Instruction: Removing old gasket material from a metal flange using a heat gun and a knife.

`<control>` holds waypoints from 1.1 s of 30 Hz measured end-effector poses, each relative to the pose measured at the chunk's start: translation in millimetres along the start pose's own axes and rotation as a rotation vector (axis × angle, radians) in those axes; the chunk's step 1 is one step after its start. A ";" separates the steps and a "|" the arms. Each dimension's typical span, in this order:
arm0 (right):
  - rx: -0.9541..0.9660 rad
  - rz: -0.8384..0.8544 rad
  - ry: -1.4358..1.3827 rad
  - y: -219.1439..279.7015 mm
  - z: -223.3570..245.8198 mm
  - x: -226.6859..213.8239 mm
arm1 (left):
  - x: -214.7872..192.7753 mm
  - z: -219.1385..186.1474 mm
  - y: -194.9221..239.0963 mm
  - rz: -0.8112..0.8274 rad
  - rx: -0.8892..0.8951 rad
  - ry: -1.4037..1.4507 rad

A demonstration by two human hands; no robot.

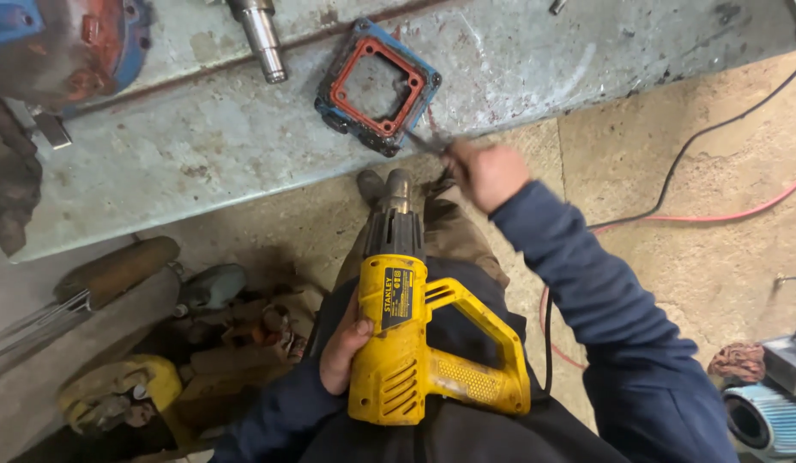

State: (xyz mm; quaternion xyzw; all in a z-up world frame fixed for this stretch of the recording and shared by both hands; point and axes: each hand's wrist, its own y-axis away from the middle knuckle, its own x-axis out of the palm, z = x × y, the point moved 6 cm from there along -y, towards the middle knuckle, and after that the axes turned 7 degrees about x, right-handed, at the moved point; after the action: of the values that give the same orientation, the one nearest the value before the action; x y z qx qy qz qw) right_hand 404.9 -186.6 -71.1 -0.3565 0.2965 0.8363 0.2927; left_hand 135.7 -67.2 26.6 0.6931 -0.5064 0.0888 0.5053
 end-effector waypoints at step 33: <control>-0.082 0.225 0.118 -20.7 20.2 -39.1 | 31.6 5.4 -20.5 0.017 0.015 0.114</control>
State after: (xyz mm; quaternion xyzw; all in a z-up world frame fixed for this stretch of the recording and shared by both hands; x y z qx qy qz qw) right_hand 433.3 -169.7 -35.5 -0.3811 0.3169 0.8529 0.1643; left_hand 164.7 -91.3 31.6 0.6864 -0.4819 0.1359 0.5274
